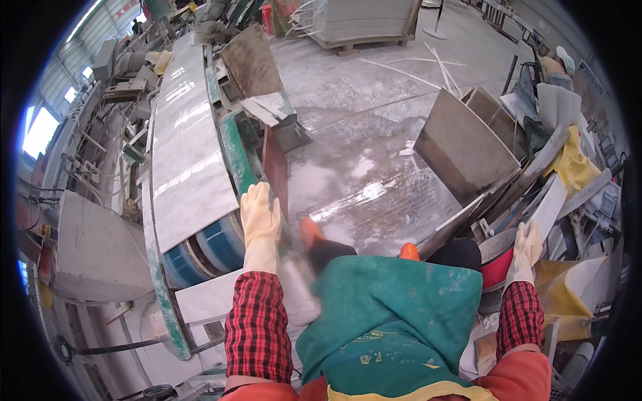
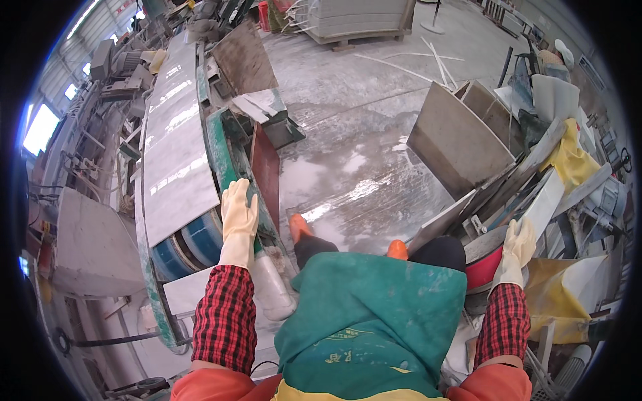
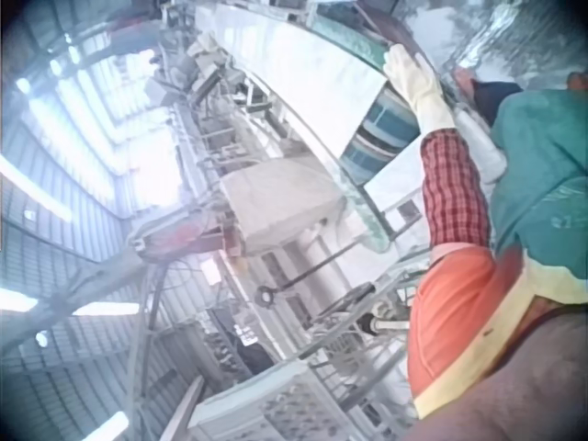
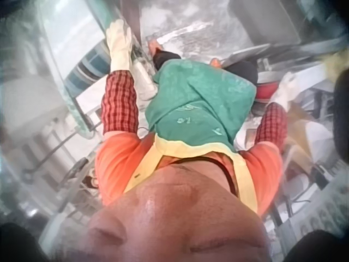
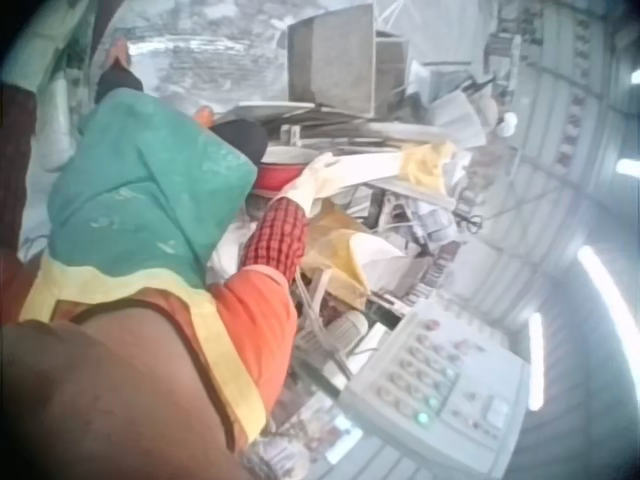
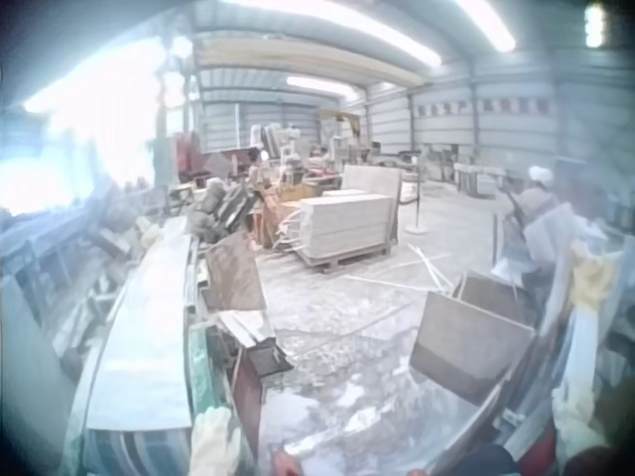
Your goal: The person repeatedly picks up white rectangular panels from a conveyor belt and stacks them into a metal bin. The person handles the panels one at a time, placing them into the bin to accumulate a stack.
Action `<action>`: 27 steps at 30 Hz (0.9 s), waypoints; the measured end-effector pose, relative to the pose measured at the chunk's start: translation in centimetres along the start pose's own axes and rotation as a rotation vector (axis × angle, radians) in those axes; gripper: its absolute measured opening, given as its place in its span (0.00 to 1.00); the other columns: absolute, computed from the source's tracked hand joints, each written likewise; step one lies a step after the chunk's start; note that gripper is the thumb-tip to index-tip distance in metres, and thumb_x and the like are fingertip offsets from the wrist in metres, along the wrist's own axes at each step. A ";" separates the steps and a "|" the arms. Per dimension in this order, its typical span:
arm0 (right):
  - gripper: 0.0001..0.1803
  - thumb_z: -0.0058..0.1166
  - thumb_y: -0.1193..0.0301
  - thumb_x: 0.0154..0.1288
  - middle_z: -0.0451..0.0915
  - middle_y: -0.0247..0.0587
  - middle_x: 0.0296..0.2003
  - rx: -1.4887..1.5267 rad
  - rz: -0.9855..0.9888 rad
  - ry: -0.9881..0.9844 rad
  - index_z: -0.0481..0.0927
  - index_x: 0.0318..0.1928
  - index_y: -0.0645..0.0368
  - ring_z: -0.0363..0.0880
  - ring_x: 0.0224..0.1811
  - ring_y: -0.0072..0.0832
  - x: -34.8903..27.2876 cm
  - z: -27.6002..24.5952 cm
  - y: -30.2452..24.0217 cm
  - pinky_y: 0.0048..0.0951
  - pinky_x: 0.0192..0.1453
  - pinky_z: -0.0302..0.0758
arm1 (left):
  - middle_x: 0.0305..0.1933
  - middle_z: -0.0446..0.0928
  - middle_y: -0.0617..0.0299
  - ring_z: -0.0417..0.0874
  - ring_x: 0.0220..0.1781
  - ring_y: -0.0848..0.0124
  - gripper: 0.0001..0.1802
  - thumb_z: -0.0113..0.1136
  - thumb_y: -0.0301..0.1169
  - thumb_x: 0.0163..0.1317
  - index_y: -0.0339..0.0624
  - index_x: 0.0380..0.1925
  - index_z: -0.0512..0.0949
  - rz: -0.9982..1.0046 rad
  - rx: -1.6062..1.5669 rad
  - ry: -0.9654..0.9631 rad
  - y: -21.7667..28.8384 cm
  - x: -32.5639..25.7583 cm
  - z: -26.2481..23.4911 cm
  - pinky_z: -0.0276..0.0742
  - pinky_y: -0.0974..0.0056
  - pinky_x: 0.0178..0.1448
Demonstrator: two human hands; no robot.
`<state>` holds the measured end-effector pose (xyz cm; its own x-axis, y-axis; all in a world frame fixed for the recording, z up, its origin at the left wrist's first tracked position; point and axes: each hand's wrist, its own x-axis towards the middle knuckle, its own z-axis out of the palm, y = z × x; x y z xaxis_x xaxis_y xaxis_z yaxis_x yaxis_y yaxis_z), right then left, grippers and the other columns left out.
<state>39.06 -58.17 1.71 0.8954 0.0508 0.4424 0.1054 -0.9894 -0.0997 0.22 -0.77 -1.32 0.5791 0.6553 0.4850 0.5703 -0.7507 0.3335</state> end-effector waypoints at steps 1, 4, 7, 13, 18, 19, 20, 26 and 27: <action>0.34 0.55 0.48 0.68 0.75 0.57 0.64 -0.051 0.105 -0.062 0.74 0.67 0.55 0.71 0.67 0.54 -0.5 -1.9 -2.9 0.49 0.71 0.68 | 0.57 0.78 0.50 0.74 0.64 0.49 0.22 0.66 0.27 0.57 0.36 0.53 0.77 -0.004 0.010 0.009 -0.5 -0.2 -0.2 0.66 0.50 0.70; 0.45 0.64 0.44 0.58 0.66 0.52 0.71 -0.114 0.423 -0.257 0.67 0.73 0.49 0.68 0.69 0.56 0.9 -2.6 -3.3 0.53 0.73 0.65 | 0.57 0.79 0.50 0.74 0.64 0.50 0.22 0.66 0.27 0.57 0.37 0.53 0.77 -0.010 -0.005 0.009 -0.4 0.0 -0.2 0.66 0.50 0.71; 0.52 0.69 0.45 0.52 0.62 0.52 0.73 -0.039 0.512 -0.332 0.62 0.75 0.48 0.66 0.70 0.59 2.7 -0.1 -0.2 0.55 0.74 0.64 | 0.58 0.79 0.50 0.74 0.64 0.51 0.22 0.66 0.28 0.57 0.37 0.53 0.78 -0.008 -0.005 0.018 -0.9 0.0 0.4 0.66 0.50 0.71; 0.51 0.71 0.53 0.50 0.71 0.62 0.65 -0.025 0.343 -0.331 0.65 0.73 0.54 0.70 0.69 0.54 3.4 3.3 3.8 0.49 0.72 0.68 | 0.58 0.79 0.51 0.75 0.65 0.51 0.22 0.65 0.31 0.58 0.38 0.53 0.78 -0.030 -0.022 0.015 -1.2 -0.2 0.3 0.65 0.51 0.72; 0.26 0.63 0.64 0.48 0.83 0.49 0.45 0.763 0.519 -0.178 0.84 0.50 0.62 0.83 0.46 0.46 5.5 0.8 3.9 0.42 0.50 0.77 | 0.61 0.79 0.52 0.73 0.68 0.51 0.23 0.65 0.33 0.59 0.39 0.55 0.77 -0.043 -0.033 0.006 -1.1 -0.1 0.8 0.63 0.49 0.75; 0.25 0.64 0.64 0.45 0.80 0.39 0.39 1.062 0.554 -0.204 0.83 0.47 0.57 0.79 0.37 0.39 7.2 -0.7 4.2 0.40 0.44 0.75 | 0.61 0.79 0.51 0.73 0.69 0.52 0.24 0.65 0.33 0.59 0.39 0.55 0.77 -0.041 -0.044 0.005 -0.8 -0.1 0.6 0.62 0.49 0.75; 0.31 0.67 0.59 0.45 0.78 0.39 0.44 0.915 0.806 -0.171 0.81 0.53 0.54 0.78 0.43 0.39 5.6 -5.0 -5.1 0.42 0.44 0.75 | 0.61 0.79 0.51 0.73 0.68 0.52 0.24 0.66 0.33 0.59 0.39 0.55 0.77 -0.065 0.039 0.014 -2.5 -0.9 -0.1 0.63 0.49 0.75; 0.43 0.76 0.53 0.42 0.70 0.40 0.63 1.333 0.792 -0.310 0.75 0.63 0.42 0.71 0.57 0.46 6.8 -7.8 -10.1 0.49 0.56 0.72 | 0.62 0.78 0.49 0.73 0.70 0.50 0.23 0.65 0.32 0.60 0.39 0.56 0.77 -0.053 -0.029 -0.020 -1.2 -0.1 1.1 0.61 0.50 0.76; 0.43 0.76 0.54 0.42 0.70 0.39 0.61 1.376 0.763 -0.358 0.76 0.63 0.42 0.71 0.56 0.46 5.7 -8.6 -13.6 0.48 0.54 0.74 | 0.63 0.78 0.48 0.73 0.71 0.49 0.23 0.64 0.32 0.61 0.40 0.57 0.77 -0.074 -0.026 -0.019 -1.5 -0.3 0.7 0.61 0.50 0.77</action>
<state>39.01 -45.63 13.24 0.9475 -0.1490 -0.2830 -0.2773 0.0583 -0.9590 -0.40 0.23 -2.50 0.5467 0.7107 0.4428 0.5972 -0.7016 0.3887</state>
